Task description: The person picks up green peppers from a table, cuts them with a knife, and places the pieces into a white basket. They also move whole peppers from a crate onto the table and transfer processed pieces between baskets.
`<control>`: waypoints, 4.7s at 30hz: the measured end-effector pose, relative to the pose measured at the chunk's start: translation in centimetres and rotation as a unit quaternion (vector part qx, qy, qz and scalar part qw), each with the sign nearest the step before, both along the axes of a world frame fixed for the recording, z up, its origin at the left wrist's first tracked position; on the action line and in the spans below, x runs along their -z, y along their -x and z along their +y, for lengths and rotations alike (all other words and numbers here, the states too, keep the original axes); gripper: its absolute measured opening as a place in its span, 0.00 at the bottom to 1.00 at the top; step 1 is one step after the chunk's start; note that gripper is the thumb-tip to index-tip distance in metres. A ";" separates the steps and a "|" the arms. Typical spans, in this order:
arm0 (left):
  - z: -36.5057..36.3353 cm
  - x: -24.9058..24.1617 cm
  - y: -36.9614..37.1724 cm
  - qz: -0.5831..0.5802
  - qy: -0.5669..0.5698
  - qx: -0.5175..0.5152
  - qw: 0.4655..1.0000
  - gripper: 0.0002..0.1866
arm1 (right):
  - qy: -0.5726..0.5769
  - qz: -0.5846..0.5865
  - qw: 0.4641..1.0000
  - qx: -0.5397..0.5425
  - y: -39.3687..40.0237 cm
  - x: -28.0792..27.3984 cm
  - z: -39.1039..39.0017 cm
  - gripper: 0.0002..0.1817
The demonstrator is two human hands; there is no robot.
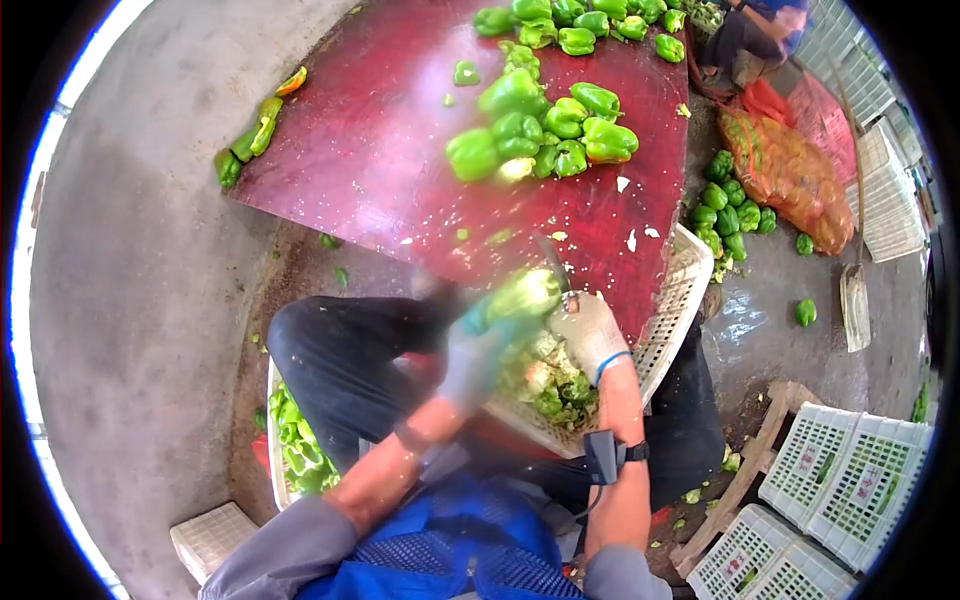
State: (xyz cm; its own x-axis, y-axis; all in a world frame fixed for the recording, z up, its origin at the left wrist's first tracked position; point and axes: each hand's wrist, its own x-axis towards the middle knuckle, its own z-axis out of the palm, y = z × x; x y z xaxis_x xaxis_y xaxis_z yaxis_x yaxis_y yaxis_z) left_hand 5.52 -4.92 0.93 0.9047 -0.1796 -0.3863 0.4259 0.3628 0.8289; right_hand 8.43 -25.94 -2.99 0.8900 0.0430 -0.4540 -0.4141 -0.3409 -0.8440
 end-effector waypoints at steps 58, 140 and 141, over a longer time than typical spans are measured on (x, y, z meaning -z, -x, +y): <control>5.4 -7.1 -1.5 -0.162 -0.164 0.012 0.973 0.33 | -0.513 -0.161 0.798 0.272 7.3 -3.6 -2.1 0.22; 9.1 2.7 -10.5 -0.364 -0.579 -0.060 0.728 0.23 | 0.177 -0.364 0.914 0.041 -9.5 -11.2 5.7 0.26; 9.5 2.8 -10.7 -0.343 -0.515 -0.108 0.778 0.21 | 0.177 -0.386 0.906 -0.002 -12.2 -11.2 6.7 0.33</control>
